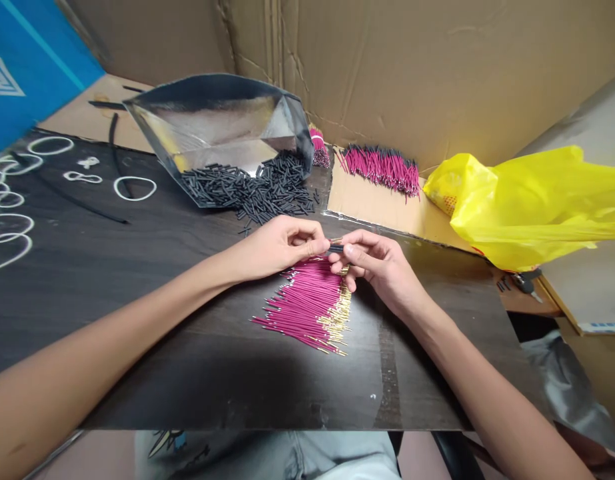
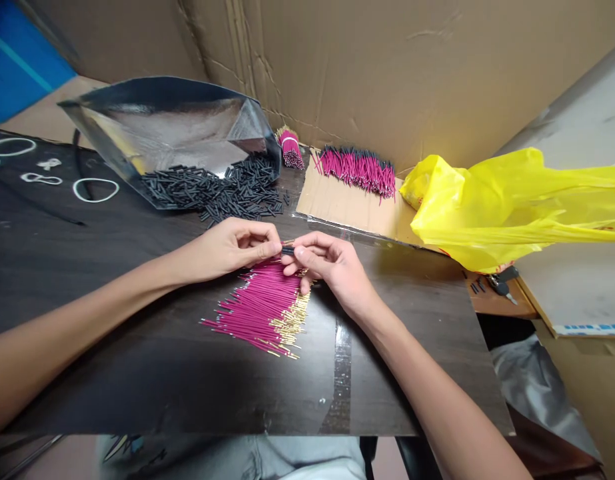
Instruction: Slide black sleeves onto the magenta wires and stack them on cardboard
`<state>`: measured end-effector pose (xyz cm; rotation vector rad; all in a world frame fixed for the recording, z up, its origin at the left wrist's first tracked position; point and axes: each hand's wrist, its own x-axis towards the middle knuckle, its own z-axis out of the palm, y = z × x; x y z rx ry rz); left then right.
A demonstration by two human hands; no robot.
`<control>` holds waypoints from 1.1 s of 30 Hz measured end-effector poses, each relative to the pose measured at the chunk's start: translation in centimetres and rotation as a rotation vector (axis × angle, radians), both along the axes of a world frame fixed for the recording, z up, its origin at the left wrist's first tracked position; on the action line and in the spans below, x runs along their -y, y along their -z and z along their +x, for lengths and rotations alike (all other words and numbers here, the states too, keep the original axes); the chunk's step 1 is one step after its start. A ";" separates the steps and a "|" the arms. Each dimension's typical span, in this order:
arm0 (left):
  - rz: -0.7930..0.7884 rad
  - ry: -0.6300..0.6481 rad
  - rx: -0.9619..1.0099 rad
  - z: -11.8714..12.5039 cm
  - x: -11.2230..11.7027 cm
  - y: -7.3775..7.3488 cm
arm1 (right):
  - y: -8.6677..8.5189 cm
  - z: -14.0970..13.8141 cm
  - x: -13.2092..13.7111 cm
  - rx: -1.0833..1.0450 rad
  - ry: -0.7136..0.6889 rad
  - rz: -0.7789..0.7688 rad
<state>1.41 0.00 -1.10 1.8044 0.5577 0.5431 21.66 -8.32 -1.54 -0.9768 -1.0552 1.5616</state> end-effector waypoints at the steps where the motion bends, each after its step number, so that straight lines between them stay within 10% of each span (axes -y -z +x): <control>1: 0.003 0.011 0.003 -0.1 0.0 0.0 | 0.1 -0.1 0.0 0.005 0.009 0.008; 15: 0.043 0.083 -0.034 -0.4 0.2 -0.9 | 0.6 -0.1 -0.3 0.062 -0.005 -0.003; 24: 0.050 -0.570 0.290 -1.4 -2.3 0.3 | 0.7 -0.4 -1.0 0.759 0.247 0.386; 33: 0.214 -0.785 0.332 -1.9 -3.3 1.2 | -1.8 -4.5 -6.0 1.265 -0.198 0.674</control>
